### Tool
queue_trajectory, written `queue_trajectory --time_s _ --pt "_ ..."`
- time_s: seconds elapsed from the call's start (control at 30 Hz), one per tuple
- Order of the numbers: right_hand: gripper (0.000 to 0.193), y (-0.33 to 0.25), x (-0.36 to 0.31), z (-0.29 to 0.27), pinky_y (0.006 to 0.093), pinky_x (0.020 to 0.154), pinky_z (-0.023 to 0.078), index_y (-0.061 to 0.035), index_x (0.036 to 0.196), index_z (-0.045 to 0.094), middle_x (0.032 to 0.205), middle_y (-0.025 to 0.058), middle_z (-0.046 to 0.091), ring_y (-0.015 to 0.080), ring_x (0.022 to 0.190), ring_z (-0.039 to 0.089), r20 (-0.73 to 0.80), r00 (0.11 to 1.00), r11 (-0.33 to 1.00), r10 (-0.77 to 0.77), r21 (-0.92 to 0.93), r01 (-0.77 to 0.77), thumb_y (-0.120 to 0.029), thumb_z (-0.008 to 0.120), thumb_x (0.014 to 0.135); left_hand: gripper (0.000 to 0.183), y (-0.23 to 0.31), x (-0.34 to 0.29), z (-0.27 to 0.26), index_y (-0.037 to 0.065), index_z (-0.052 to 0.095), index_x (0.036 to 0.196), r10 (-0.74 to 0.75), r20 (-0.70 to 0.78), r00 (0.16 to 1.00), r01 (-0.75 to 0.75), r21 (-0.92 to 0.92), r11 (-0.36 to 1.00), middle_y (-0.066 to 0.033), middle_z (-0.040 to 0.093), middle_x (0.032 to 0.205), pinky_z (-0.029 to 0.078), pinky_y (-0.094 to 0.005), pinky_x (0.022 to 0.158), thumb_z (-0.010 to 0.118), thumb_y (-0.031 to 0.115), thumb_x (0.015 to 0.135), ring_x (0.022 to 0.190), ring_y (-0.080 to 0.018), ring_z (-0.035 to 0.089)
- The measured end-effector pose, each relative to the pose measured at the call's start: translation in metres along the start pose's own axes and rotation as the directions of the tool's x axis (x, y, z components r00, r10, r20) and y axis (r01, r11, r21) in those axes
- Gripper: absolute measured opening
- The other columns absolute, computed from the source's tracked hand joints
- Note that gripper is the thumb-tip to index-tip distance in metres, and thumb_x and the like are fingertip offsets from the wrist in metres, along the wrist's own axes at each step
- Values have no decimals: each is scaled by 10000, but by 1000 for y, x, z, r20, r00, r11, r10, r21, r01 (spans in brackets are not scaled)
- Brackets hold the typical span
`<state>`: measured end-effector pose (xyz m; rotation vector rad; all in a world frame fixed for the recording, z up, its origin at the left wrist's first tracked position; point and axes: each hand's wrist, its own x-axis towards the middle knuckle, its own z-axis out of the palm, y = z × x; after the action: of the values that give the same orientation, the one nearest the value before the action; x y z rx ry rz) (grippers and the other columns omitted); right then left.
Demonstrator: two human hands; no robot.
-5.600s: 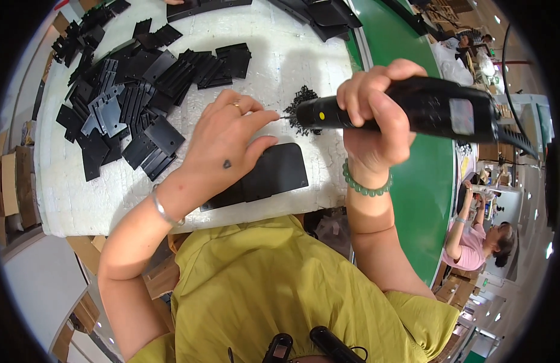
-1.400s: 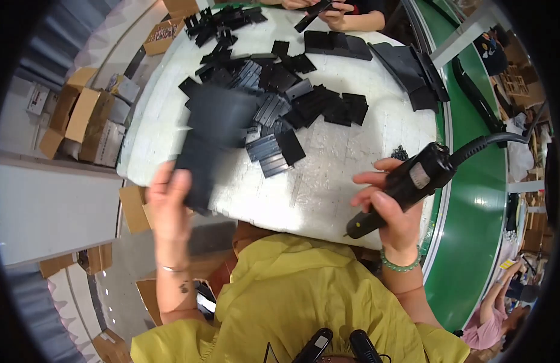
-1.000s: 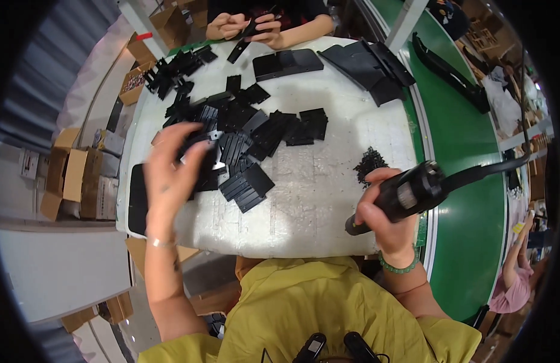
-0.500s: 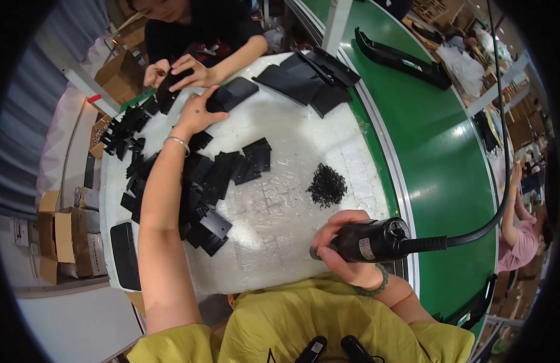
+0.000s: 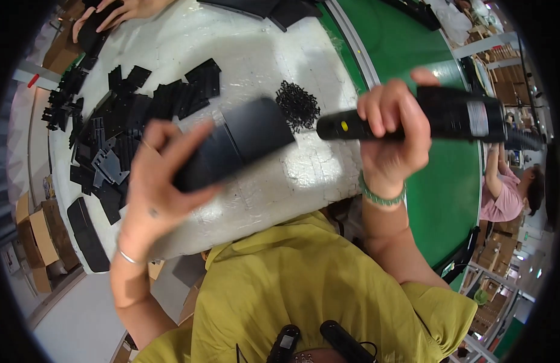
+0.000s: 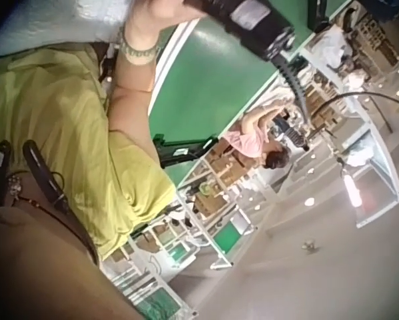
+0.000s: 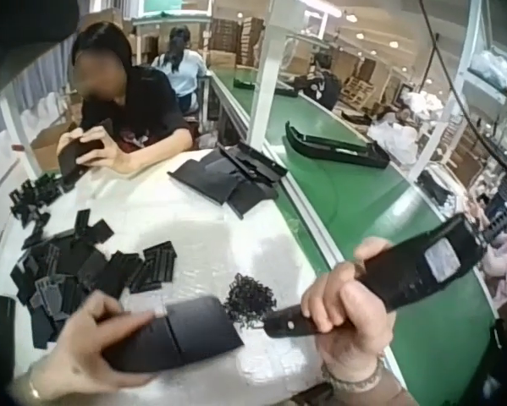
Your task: Assemble small black plastic components using an electric screwdriver and screws at a production workstation.
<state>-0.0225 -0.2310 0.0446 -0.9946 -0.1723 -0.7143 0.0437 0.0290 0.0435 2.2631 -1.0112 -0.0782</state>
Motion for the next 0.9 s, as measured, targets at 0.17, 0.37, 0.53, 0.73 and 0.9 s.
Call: queue_trajectory --time_s 0.17,0.37,0.53,0.73,0.9 --pt "282 17 12 13 314 543 380 -32 1064 459 579 24 379 127 474 383 -23 997 968 76 -237 -79 -44 499 785 670 15 -47 48 124 567 1196 -87 199 976 112 -118 987 -147 438 931 434 -375 773 750 129 552 871 -306 489" --pt "309 19 1 1 313 526 383 -5 1066 438 576 33 405 123 464 377 -33 994 941 101 -322 -106 -21 485 761 820 26 -37 41 49 549 1189 -120 45 992 124 -98 987 -190 445 1220 370 -434 938 816 389 492 1116 -363 420" --pt "308 20 4 -9 265 472 401 43 1020 433 573 61 480 126 455 448 -46 997 974 59 -218 -68 48 510 722 511 21 1 43 51 611 1056 69 8 998 -68 -126 990 -138 514 1123 391 -409 909 784 242 615 1070 -338 454" --pt "330 1 5 -2 280 478 391 11 1070 424 589 61 463 128 460 417 15 1000 994 -9 -113 10 12 503 750 260 15 61 90 73 662 932 315 -66 947 -321 -157 934 -53 588 896 412 -374 814 718 137 686 954 -274 503" --pt "363 -11 7 0 293 488 386 -10 1116 402 584 42 419 128 464 394 37 998 995 -47 -86 50 -16 487 764 170 7 80 111 68 680 852 363 -56 930 -368 -144 919 -36 625 834 414 -364 818 704 132 697 948 -256 530"
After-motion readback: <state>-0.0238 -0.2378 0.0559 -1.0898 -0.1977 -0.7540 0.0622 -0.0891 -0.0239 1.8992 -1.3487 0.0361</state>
